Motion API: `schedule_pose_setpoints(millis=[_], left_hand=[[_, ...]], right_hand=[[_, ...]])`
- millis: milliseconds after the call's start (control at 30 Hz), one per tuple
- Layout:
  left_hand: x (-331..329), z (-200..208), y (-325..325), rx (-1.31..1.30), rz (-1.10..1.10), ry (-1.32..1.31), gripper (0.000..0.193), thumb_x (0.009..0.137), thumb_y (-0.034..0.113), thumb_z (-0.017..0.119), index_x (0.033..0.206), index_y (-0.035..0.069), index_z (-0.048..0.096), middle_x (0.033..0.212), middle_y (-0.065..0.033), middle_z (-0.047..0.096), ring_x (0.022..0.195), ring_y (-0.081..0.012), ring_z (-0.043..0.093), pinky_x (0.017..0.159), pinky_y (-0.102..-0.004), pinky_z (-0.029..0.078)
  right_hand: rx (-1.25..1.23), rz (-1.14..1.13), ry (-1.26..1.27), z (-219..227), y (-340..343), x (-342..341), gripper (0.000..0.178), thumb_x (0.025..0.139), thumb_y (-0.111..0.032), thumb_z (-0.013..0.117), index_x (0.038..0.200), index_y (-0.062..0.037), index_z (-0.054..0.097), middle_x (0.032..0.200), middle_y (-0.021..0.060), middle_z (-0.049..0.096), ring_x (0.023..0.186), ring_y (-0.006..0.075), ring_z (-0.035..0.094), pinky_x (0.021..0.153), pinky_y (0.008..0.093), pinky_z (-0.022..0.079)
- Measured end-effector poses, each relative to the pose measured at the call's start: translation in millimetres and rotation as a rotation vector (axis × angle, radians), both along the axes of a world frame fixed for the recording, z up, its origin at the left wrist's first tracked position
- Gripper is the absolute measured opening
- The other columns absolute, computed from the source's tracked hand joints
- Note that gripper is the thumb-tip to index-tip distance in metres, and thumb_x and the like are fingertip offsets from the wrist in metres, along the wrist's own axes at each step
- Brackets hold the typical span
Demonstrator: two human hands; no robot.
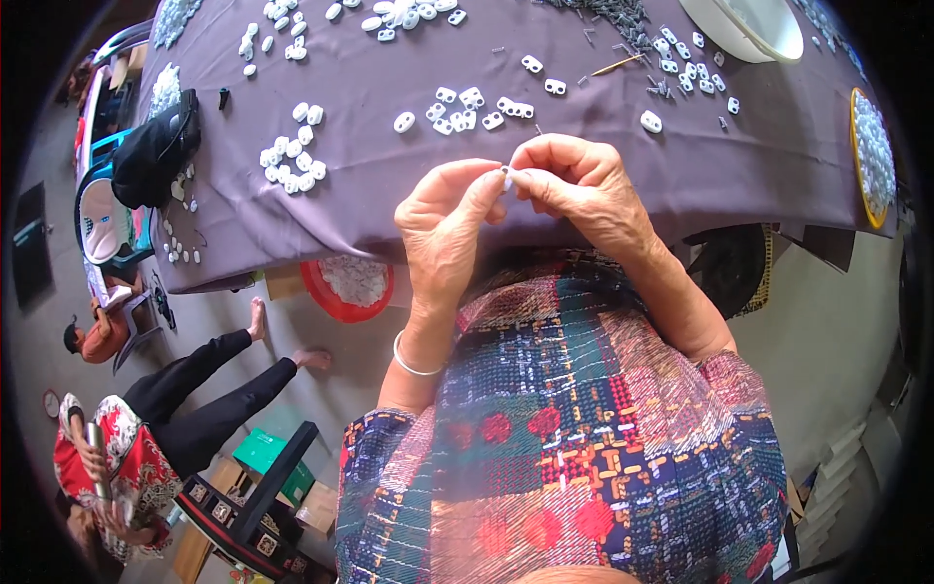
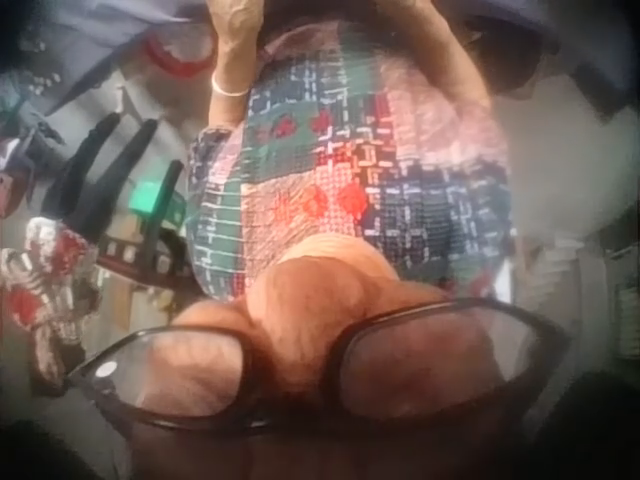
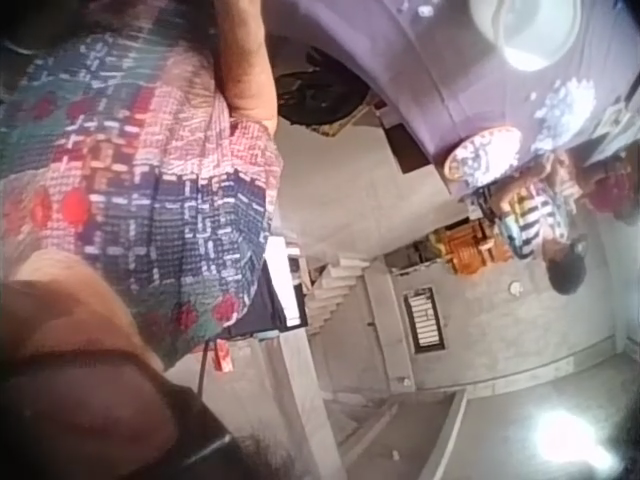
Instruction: The person assembles plastic cord locks by hand, inserting springs and inner components into plastic casings, and then holds a phone.
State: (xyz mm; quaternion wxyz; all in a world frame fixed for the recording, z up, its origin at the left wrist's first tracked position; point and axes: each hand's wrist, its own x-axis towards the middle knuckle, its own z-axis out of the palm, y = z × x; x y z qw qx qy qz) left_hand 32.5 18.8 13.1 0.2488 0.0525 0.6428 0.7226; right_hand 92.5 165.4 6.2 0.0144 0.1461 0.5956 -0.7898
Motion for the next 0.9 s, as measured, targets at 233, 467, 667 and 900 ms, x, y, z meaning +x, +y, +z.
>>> schedule_pose_setpoints(millis=[233,467,667,900], left_hand=[[6.4,0.2,2.4,0.01,0.019,0.003,0.013,0.084,0.005,0.061,0.095,-0.003,0.062,0.075,-0.0075,0.064,0.064,-0.0115,0.059,0.059,-0.0214,0.048],[6.8,1.5,1.1,0.03,0.028,-0.087,0.013,0.086,0.006,0.059,0.095,-0.002,0.061,0.077,-0.0087,0.065,0.064,-0.0111,0.06,0.057,-0.0214,0.048],[5.9,0.5,-1.8,-0.001,0.018,-0.105,0.012,0.086,0.006,0.059,0.094,-0.002,0.061,0.077,-0.0084,0.065,0.061,-0.011,0.059,0.057,-0.0211,0.048],[8.9,1.3,0.4,-0.021,0.074,-0.086,0.011,0.085,0.006,0.06,0.092,-0.002,0.062,0.076,-0.0062,0.064,0.061,-0.0098,0.057,0.057,-0.0208,0.047]], right_hand=[[-0.1,-0.117,-0.038,3.1,-11.5,-0.1,0.013,0.086,-0.013,0.059,0.091,-0.0018,0.061,0.073,-0.0019,0.058,0.059,0.0021,0.047,0.052,0.0158,0.038],[-0.202,-0.111,-0.075,1.7,-8.0,-2.7,0.012,0.086,-0.012,0.059,0.089,-0.0006,0.061,0.07,-0.0011,0.058,0.054,0.0016,0.046,0.046,0.0146,0.035],[-0.129,-0.135,-0.088,1.6,-13.6,-5.3,0.013,0.087,-0.013,0.058,0.09,-0.0005,0.061,0.07,-0.0005,0.058,0.054,0.0018,0.045,0.047,0.015,0.036],[-0.12,-0.218,-0.015,-0.9,-27.3,-0.4,0.008,0.086,-0.008,0.06,0.091,-0.0019,0.061,0.076,-0.0045,0.057,0.064,-0.0007,0.046,0.053,0.0139,0.036]])
